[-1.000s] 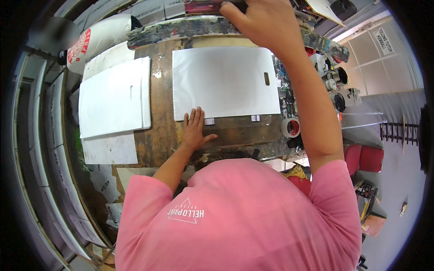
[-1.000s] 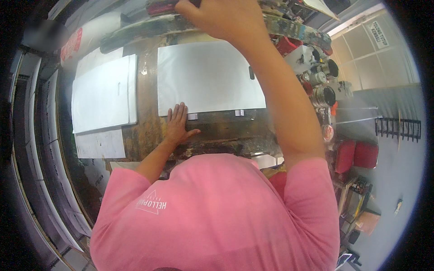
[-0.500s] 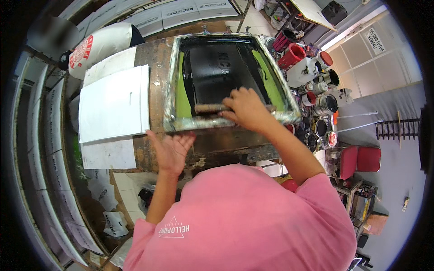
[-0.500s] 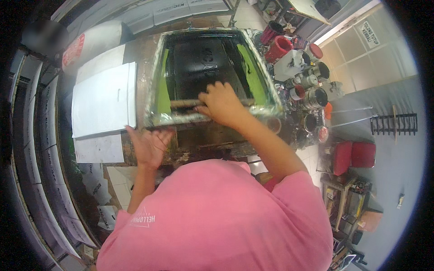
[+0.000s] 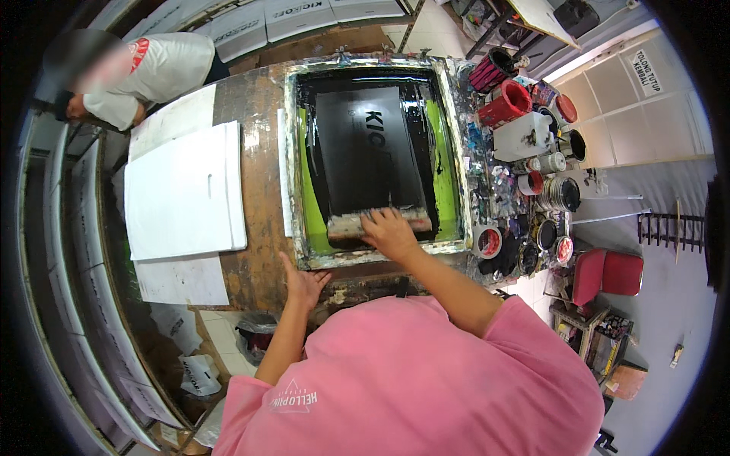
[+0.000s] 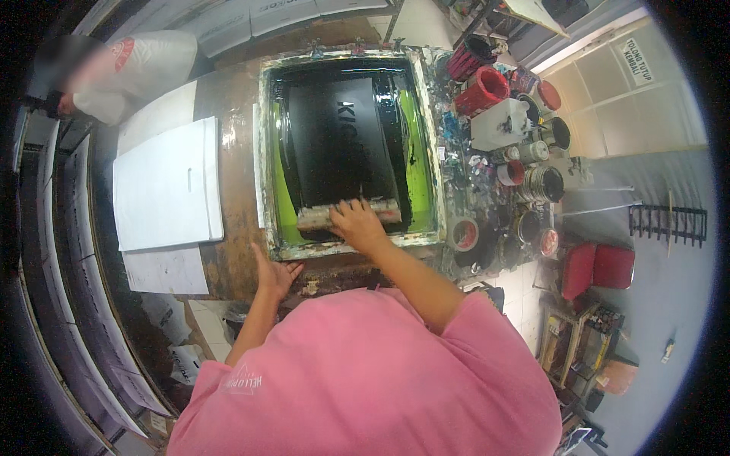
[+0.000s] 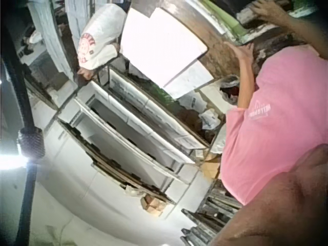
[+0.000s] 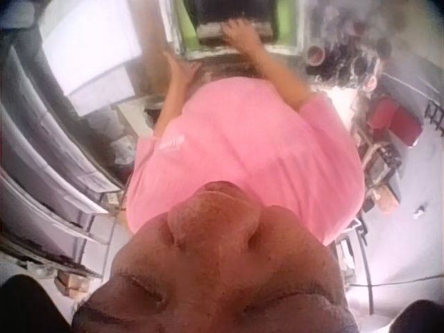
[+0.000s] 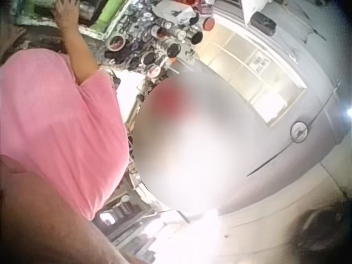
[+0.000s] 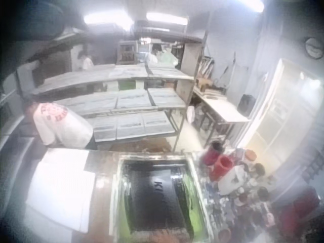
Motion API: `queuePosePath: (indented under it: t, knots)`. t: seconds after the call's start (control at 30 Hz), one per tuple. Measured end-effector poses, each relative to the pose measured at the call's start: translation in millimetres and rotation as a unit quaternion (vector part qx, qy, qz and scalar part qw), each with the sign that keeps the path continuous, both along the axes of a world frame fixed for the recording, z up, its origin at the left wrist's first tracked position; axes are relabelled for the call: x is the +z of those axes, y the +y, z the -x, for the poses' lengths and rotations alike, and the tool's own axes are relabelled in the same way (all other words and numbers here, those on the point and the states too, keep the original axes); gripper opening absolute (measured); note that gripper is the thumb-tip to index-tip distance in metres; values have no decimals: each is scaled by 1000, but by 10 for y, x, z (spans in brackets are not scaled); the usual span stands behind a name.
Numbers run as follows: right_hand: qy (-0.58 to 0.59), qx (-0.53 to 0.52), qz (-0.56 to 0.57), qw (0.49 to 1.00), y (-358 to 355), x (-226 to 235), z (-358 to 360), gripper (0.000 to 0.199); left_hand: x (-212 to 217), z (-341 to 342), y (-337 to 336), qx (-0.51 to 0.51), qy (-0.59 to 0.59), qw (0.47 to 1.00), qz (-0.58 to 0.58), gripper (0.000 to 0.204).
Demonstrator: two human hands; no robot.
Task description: The person performs screen printing on white bags by applying ink with a squeegee through a stencil frame, lifting the frame to reveal the print, and then placing the bags on a drying rack.
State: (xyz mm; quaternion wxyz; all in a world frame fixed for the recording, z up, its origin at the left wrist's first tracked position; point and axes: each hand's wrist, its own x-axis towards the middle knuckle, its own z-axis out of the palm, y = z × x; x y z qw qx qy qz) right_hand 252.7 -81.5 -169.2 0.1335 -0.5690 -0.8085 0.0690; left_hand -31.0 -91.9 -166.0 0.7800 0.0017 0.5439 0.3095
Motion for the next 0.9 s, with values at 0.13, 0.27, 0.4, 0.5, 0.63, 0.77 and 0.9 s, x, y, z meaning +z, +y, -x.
queuePosePath:
  t: [0.13, 0.27, 0.4, 0.5, 0.63, 0.77, 0.9]
  knots:
    - [-8, -17, -34, 999, 1108, -144, -231, 50, 34, -24, 7, -11, 13, 1000, -9, 144]
    - [-30, -25, -68, 997, 2240, -253, -479, 44, 105, -58, 7, 11, 54, 998, 29, 150]
    - [-31, 2, 4, 1000, 3150, -37, -741, 37, 235, -106, -10, 10, 47, 999, 3, 148]
    - [-4, 49, 61, 997, 3746, 181, -963, 49, 345, -139, -33, 45, 67, 996, 22, 138]
    - [16, 35, -31, 999, 4000, 159, -1002, 46, 500, -136, -59, 21, 51, 998, -16, 137]
    - [-29, 2, -27, 999, 3627, 20, -844, 44, 584, -97, -131, 11, 78, 996, -38, 140]
    - [-18, 3, -13, 1000, 2661, 216, -637, 40, 551, -31, -212, 21, 89, 993, -77, 127]
